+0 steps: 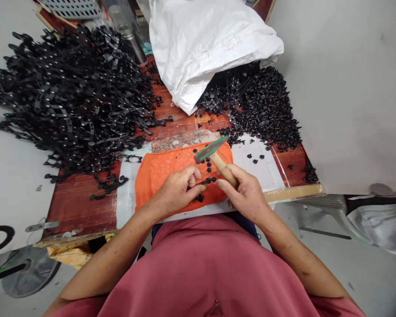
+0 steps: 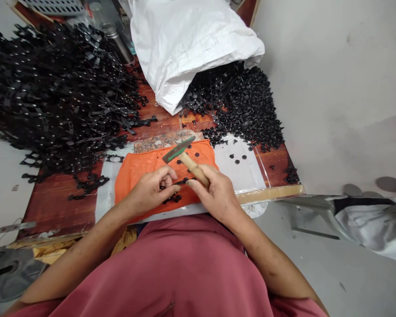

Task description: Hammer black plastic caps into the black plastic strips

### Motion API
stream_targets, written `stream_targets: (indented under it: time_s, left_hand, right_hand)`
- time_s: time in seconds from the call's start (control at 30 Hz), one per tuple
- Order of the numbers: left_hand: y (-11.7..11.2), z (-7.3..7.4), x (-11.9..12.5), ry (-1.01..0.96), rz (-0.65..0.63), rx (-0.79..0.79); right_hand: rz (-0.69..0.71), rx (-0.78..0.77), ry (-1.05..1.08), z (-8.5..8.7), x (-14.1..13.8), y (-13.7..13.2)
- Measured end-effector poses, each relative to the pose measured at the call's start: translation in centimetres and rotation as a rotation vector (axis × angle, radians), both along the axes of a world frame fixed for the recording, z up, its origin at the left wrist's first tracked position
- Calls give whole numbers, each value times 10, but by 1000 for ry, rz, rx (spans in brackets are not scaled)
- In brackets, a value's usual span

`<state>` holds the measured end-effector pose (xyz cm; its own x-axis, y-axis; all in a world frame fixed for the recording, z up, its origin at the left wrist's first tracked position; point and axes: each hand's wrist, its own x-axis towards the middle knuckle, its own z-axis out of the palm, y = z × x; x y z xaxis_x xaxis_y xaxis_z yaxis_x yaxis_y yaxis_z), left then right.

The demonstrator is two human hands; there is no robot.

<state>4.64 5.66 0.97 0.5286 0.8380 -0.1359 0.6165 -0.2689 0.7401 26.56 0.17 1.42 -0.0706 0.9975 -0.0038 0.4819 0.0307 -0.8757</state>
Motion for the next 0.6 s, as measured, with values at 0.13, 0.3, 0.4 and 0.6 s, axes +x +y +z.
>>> stream_targets:
  time_s: [0.13,0.3,0.4,0.6]
  left_hand:
    - [-9,5,9,-149,17,59]
    - [-13,-5,-4,-356,443,111]
    - [-21,-8,-2,-435,437,-117]
    - [-28,-3,23,-322,303,-86]
  right_hand:
    - [77,-277,399,-9,-6,4]
    - [-178,-304,565,-12,-5,-7]
    - [-237,-217,547,-13,-7,-12]
    - [-159,-131,448,-15,-18,-21]
